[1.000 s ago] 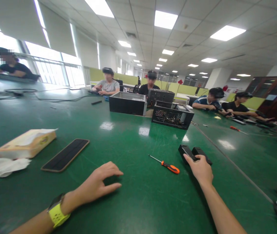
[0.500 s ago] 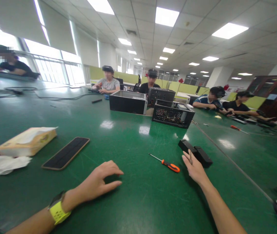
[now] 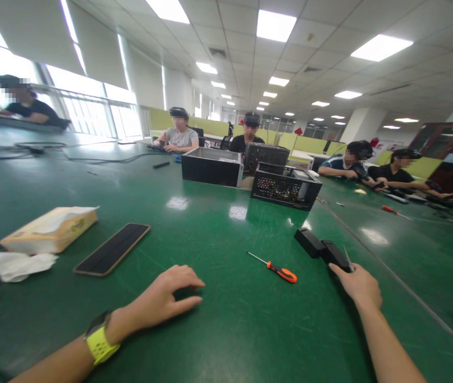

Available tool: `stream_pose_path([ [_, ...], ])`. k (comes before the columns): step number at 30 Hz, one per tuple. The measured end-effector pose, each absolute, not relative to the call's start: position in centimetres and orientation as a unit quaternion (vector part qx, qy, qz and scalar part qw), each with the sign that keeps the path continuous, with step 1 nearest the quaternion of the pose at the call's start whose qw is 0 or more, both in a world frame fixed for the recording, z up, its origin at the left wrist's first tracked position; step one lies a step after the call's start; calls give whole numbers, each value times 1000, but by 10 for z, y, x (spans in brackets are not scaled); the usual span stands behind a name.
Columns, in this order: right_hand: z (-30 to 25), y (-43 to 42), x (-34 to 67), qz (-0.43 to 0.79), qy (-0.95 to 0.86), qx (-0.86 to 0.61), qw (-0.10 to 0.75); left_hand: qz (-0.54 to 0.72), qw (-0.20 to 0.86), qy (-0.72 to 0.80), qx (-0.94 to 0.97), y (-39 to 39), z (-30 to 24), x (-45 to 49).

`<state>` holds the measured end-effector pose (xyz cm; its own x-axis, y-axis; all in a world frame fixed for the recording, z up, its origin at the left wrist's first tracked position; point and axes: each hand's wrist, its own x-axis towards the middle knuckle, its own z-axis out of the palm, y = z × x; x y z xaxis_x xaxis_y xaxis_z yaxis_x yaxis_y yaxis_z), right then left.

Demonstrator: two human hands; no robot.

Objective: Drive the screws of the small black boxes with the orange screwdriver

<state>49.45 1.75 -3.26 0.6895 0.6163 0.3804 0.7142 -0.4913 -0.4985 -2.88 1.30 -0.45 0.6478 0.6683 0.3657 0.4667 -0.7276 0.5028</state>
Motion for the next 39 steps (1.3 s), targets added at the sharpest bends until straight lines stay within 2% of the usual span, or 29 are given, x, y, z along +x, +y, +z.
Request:
stream_pose_path([
  [4, -25, 14, 486, -87, -320, -864, 379, 270, 183, 322, 889, 13, -5, -29],
  [7, -14, 10, 455, -83, -350, -821, 444, 271, 186, 318, 889, 14, -6, -29],
  [9, -8, 4, 420, -34, -423, -774, 470, 277, 188, 317, 887, 14, -7, -30],
  [10, -4, 0, 398, 41, -506, -722, 470, 279, 189, 319, 886, 13, -7, -30],
  [13, 2, -16, 327, 187, -711, -577, 356, 284, 187, 321, 884, 10, -5, -28],
  [16, 2, -31, 269, 224, -811, -486, 237, 274, 187, 297, 895, 5, -1, -21],
  [19, -2, -37, 246, 257, -818, -466, 219, 247, 192, 263, 912, 1, 2, -14],
  [23, -4, -32, 266, 317, -775, -494, 234, 253, 198, 257, 911, 0, 3, -12],
  [26, -7, -21, 293, 280, -751, -543, 251, 261, 211, 258, 906, 0, 3, -14],
  [32, -23, -6, 309, 104, -766, -582, 253, 268, 232, 291, 889, -4, 3, -10],
  [39, -28, 6, 318, 17, -705, -642, 302, 290, 242, 317, 870, -3, -3, -8],
])
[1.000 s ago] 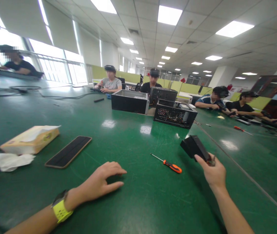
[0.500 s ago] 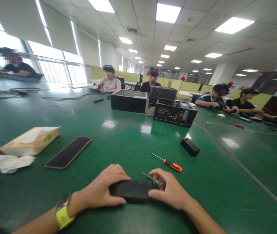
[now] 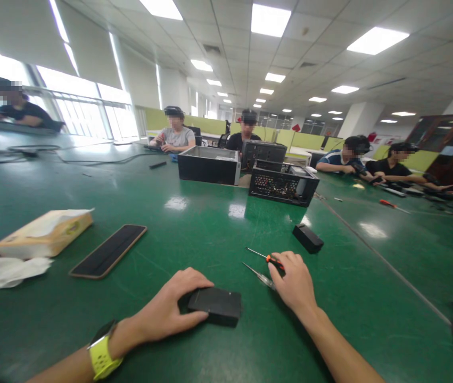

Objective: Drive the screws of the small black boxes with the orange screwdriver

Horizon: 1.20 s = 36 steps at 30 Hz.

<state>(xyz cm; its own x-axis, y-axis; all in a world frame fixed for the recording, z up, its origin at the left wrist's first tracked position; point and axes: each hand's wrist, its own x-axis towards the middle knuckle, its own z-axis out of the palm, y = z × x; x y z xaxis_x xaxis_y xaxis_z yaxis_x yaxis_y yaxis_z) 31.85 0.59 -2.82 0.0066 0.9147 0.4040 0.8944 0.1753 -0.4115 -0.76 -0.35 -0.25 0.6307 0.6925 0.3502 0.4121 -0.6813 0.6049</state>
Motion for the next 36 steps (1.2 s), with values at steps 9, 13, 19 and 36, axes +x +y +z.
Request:
stream_pose_path([
  [9, -39, 28, 360, 90, -642, -665, 372, 302, 269, 312, 860, -4, -2, -8],
  [13, -33, 26, 358, 156, -592, -643, 459, 301, 268, 308, 862, -4, 0, -8],
  [19, -18, 7, 344, 312, -551, -545, 549, 301, 268, 296, 866, -3, -1, -8],
  [36, -12, -13, 331, 456, -528, -439, 566, 286, 276, 275, 876, -2, 1, -9],
])
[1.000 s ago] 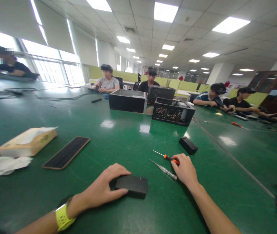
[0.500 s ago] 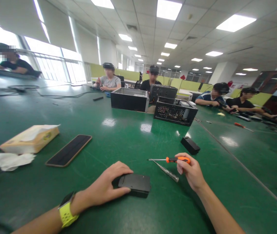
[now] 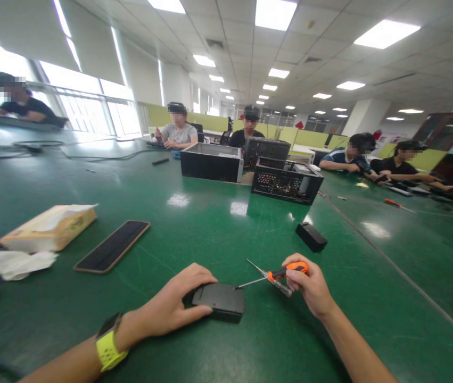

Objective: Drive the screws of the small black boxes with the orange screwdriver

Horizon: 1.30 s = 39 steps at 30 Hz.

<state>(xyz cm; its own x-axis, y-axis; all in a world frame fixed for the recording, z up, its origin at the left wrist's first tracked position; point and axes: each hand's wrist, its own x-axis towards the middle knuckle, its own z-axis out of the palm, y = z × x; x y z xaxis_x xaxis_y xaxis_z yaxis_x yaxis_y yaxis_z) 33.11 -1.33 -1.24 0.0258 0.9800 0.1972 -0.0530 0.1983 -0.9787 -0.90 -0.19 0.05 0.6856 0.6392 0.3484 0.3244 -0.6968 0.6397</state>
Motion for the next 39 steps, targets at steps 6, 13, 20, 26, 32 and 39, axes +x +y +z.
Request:
stream_pose_path([
  [6, -18, -14, 335, 417, -564, -443, 558, 283, 276, 275, 876, -1, 0, -9],
  [13, 13, -19, 332, 255, -681, -473, 497, 289, 281, 275, 873, -1, 0, -8],
  [20, 113, -26, 285, 138, -823, -483, 265, 291, 295, 274, 868, -1, 0, -9],
  [26, 124, -20, 260, 28, -799, -548, 247, 290, 304, 272, 866, 2, -2, -11],
  [32, 125, -23, 272, 96, -835, -473, 264, 282, 307, 276, 866, 3, -3, -12],
  [39, 124, -31, 273, 92, -837, -433, 322, 284, 295, 276, 870, 3, -3, -13],
])
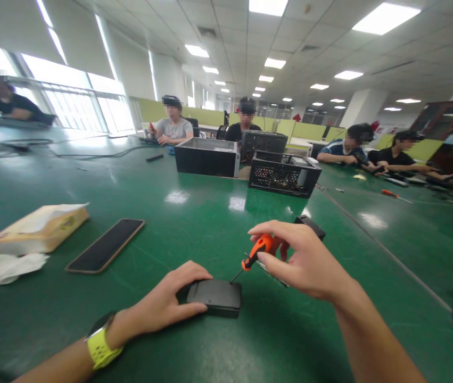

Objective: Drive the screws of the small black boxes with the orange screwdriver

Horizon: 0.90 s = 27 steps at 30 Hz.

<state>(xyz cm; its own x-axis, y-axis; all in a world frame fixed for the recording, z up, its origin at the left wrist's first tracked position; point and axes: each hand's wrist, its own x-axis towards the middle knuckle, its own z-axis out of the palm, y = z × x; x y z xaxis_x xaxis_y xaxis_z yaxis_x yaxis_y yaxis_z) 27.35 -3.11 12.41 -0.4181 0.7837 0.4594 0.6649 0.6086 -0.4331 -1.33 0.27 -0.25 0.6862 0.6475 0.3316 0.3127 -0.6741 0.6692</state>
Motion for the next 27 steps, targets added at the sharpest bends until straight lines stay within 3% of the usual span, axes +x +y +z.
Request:
stream_pose_path([
  [6, 117, -25, 268, -33, -838, -427, 339, 288, 284, 276, 872, 2, -2, -14],
  [12, 121, -28, 269, 51, -862, -393, 315, 285, 290, 267, 874, 3, -2, -15],
  [18, 117, -27, 267, -38, -856, -398, 329, 280, 289, 261, 877, 3, -1, -16],
  [27, 124, -32, 270, 56, -865, -388, 313, 280, 294, 246, 880, 6, -2, -19],
])
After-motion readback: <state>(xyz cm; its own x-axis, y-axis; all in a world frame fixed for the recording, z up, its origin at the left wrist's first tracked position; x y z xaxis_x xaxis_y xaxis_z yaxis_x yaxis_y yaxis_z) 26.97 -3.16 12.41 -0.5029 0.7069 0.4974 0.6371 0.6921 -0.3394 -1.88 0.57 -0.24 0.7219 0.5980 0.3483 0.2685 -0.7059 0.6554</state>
